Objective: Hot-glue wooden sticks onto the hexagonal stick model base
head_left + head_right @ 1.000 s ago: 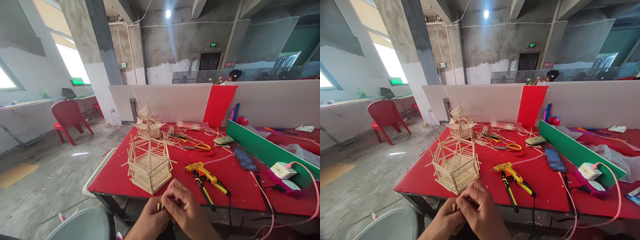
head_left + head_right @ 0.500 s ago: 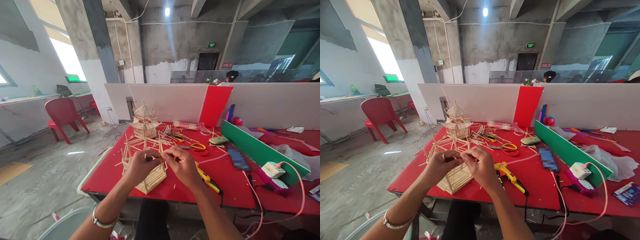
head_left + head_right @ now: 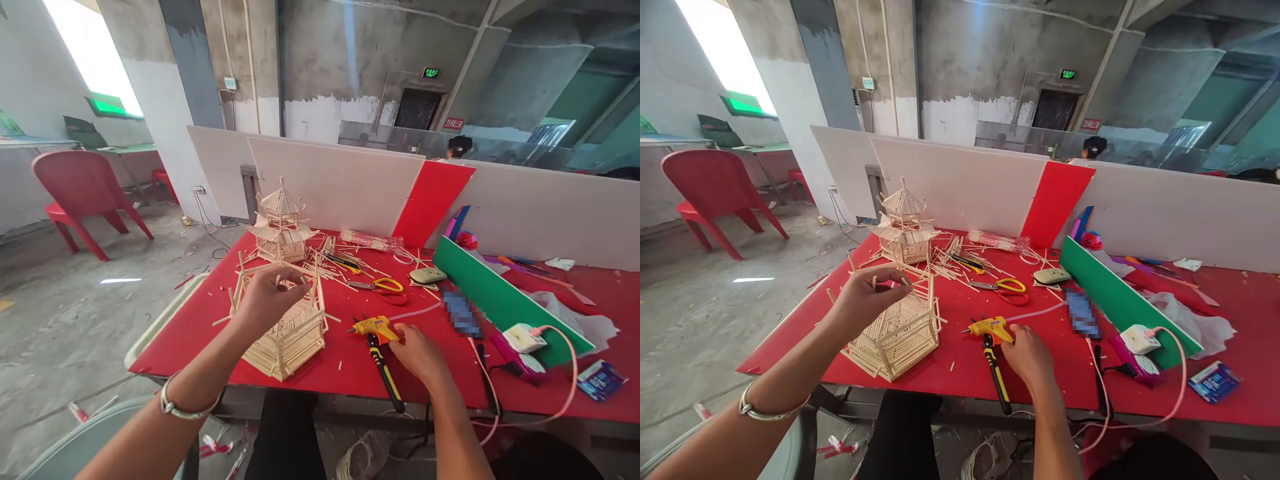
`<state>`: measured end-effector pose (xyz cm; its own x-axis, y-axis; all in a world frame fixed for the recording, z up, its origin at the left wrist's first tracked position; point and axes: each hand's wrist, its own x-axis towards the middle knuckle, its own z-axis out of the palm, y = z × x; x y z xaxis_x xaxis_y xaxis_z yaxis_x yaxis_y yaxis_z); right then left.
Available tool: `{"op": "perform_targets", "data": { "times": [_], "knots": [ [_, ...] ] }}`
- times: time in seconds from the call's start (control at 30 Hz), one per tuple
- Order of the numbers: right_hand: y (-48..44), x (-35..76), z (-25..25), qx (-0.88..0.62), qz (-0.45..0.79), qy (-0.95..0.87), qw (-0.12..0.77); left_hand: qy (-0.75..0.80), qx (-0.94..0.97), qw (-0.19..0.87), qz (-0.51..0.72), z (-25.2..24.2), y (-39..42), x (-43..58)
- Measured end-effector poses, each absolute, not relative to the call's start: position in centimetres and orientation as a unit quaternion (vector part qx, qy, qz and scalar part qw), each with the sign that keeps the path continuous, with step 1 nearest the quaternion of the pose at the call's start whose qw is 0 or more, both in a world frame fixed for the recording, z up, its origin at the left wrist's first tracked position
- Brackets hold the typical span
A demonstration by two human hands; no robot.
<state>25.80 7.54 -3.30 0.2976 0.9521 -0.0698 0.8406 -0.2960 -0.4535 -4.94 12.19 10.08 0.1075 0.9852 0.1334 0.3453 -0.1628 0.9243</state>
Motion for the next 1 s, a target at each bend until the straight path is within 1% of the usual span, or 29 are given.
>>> {"op": "perform_targets", "data": {
  "times": [0.17,0.37,0.43,0.5,0.57,0.67,0.77,0.87,1.0],
  "knots": [
    [8.5,25.8,-4.5,-0.766,0.218,-0.594,0.115,0.514,0.662,0.362,0.407,9.5,13.2,-5.1],
    [8.3,26.6,-4.0,-0.747,0.215,-0.616,0.127,0.486,0.706,0.346,0.381,8.7,13.9,-5.3],
    [8.2,26.7,-3.3,-0.754,0.195,-0.609,0.152,0.481,0.708,0.349,0.382,8.7,13.9,-5.4],
    [8.0,26.5,-2.1,-0.744,0.165,-0.613,0.21,0.477,0.704,0.352,0.39,8.8,13.8,-5.4],
    [8.0,25.8,-0.1,-0.709,0.136,-0.634,0.278,0.475,0.702,0.354,0.395,8.8,13.8,-5.5],
    [8.0,24.2,3.7,-0.668,0.102,-0.666,0.316,0.468,0.701,0.362,0.399,8.6,13.9,-5.6],
    [8.6,22.3,7.0,-0.625,0.058,-0.726,0.28,0.47,0.698,0.367,0.396,8.5,14.1,-5.7],
    [9.5,20.4,8.9,-0.606,-0.047,-0.761,0.225,0.473,0.698,0.366,0.394,8.4,14.2,-5.7],
    [10.7,18.9,9.5,-0.603,-0.206,-0.752,0.168,0.466,0.695,0.364,0.409,8.1,14.3,-5.8]
  ]
}}
